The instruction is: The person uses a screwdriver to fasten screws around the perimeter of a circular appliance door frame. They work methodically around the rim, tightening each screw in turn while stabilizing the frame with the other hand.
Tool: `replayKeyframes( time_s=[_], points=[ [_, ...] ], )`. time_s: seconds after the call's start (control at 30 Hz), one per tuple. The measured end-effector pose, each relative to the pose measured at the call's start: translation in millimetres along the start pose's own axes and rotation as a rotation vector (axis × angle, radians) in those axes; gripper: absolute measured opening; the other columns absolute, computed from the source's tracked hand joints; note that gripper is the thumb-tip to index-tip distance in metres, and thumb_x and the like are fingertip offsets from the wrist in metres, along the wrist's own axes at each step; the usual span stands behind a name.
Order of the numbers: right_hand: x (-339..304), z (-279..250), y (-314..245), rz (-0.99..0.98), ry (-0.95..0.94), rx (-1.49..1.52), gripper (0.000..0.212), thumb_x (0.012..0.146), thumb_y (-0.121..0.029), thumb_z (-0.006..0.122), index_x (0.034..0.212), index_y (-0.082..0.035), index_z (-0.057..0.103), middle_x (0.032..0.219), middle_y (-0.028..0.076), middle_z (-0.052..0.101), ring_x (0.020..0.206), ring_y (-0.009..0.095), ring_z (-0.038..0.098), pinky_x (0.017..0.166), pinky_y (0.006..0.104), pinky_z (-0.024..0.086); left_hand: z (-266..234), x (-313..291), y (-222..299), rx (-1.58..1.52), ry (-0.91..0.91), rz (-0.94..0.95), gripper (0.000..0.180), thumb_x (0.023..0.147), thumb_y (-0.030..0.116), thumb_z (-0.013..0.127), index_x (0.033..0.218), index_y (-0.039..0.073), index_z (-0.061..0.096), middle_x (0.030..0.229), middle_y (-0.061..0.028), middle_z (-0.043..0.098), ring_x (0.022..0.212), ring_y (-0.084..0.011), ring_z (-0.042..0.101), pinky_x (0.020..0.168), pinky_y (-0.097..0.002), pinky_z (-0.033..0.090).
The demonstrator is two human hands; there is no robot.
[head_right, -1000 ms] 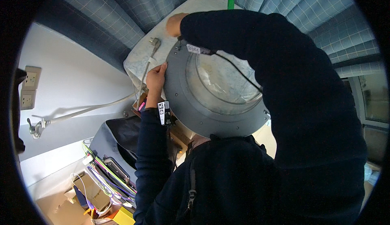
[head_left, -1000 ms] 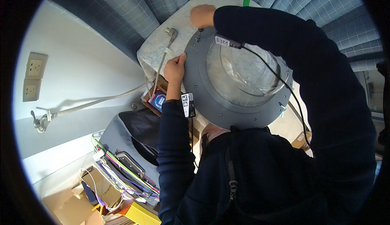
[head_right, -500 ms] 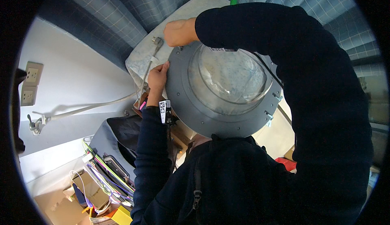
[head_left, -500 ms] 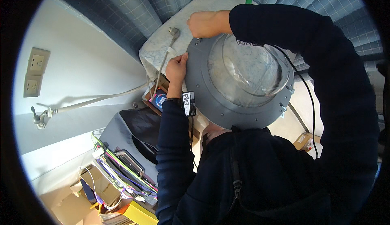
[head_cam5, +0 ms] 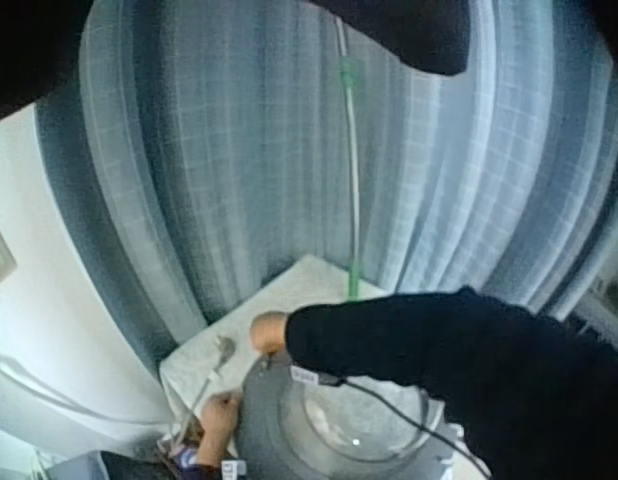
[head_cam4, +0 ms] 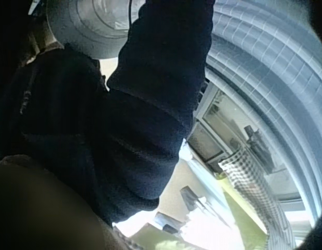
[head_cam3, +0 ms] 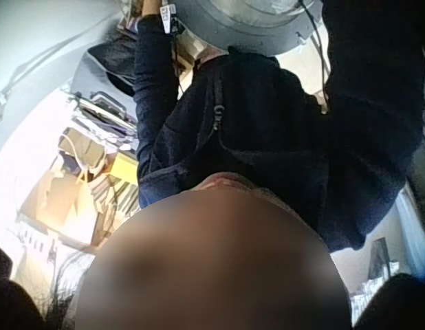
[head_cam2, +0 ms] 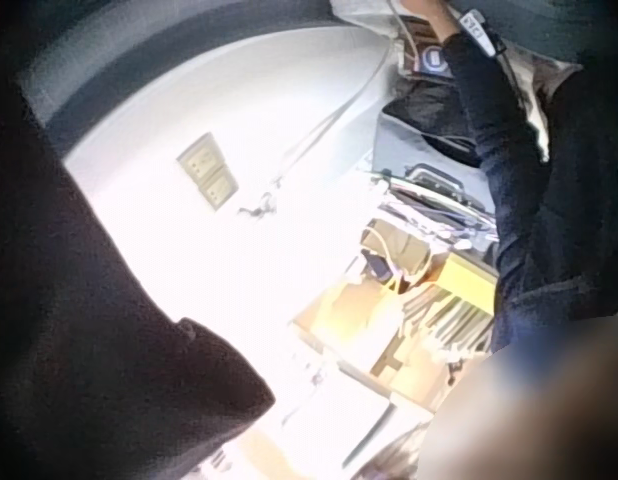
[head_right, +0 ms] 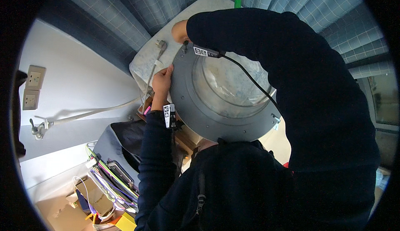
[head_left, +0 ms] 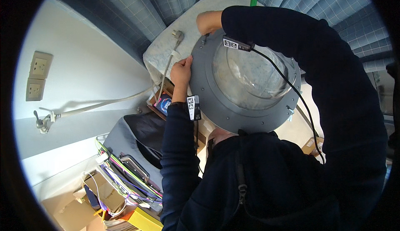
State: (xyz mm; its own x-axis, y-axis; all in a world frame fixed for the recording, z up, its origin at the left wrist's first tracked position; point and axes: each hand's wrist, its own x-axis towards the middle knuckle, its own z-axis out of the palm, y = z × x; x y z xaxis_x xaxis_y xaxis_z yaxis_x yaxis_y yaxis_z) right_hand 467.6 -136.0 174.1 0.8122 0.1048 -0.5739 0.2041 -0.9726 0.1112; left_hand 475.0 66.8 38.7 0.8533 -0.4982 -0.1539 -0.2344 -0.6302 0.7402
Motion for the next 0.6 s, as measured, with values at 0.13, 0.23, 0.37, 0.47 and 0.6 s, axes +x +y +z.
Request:
replayKeyframes(
  time_s=[0.13, 0.23, 0.37, 0.47, 0.6],
  points=[
    [-15, 6, -11, 0.129, 0.099, 0.096, 0.018, 0.067, -0.008, 0.069, 0.079, 0.004, 0.070, 0.082, 0.022, 0.067, 0.075, 0.035, 0.066, 0.061, 0.0413, 0.051, 0, -1, -2, -0.006, 0.020, 0.029, 0.043, 0.085, 0.053, 0.059, 0.097, 0.015, 0.074, 0.082, -0.0148, 0.069, 0.079, -0.0312, 0.067, 0.070, -0.0390, 0.051],
    [-30, 16, -12, -0.052, 0.418, -0.045, 0.010, 0.069, -0.008, 0.068, 0.073, 0.001, 0.067, 0.074, 0.019, 0.066, 0.079, 0.034, 0.066, 0.064, 0.0424, 0.052, -1, -2, -2, -0.001, 0.029, 0.041, 0.043, 0.085, 0.052, 0.059, 0.097, 0.014, 0.074, 0.080, -0.0149, 0.069, 0.078, -0.0316, 0.067, 0.069, -0.0388, 0.051],
    [-32, 18, -4, -0.316, 0.552, -0.411, 0.009, 0.071, -0.011, 0.063, 0.069, -0.003, 0.065, 0.071, 0.013, 0.066, 0.080, 0.028, 0.067, 0.062, 0.0402, 0.052, 0, -1, -2, -0.009, 0.026, 0.039, 0.043, 0.084, 0.052, 0.060, 0.095, 0.013, 0.074, 0.078, -0.0158, 0.068, 0.076, -0.0321, 0.067, 0.069, -0.0386, 0.051],
    [-33, 21, -1, -0.331, 0.537, -0.425, 0.009, 0.071, -0.011, 0.062, 0.071, -0.005, 0.068, 0.073, 0.014, 0.067, 0.074, 0.030, 0.066, 0.063, 0.0401, 0.052, 2, -1, -4, -0.011, 0.050, 0.037, 0.043, 0.084, 0.052, 0.060, 0.094, 0.013, 0.074, 0.077, -0.0162, 0.068, 0.075, -0.0324, 0.067, 0.068, -0.0388, 0.051],
    [-31, 18, -11, -0.031, 0.422, -0.103, 0.012, 0.068, -0.011, 0.067, 0.077, -0.004, 0.071, 0.075, 0.016, 0.068, 0.071, 0.031, 0.066, 0.064, 0.0426, 0.051, 5, 2, -7, -0.019, 0.022, -0.001, 0.044, 0.083, 0.053, 0.061, 0.094, 0.013, 0.074, 0.079, -0.0161, 0.068, 0.077, -0.0323, 0.067, 0.069, -0.0390, 0.051]
  ],
)
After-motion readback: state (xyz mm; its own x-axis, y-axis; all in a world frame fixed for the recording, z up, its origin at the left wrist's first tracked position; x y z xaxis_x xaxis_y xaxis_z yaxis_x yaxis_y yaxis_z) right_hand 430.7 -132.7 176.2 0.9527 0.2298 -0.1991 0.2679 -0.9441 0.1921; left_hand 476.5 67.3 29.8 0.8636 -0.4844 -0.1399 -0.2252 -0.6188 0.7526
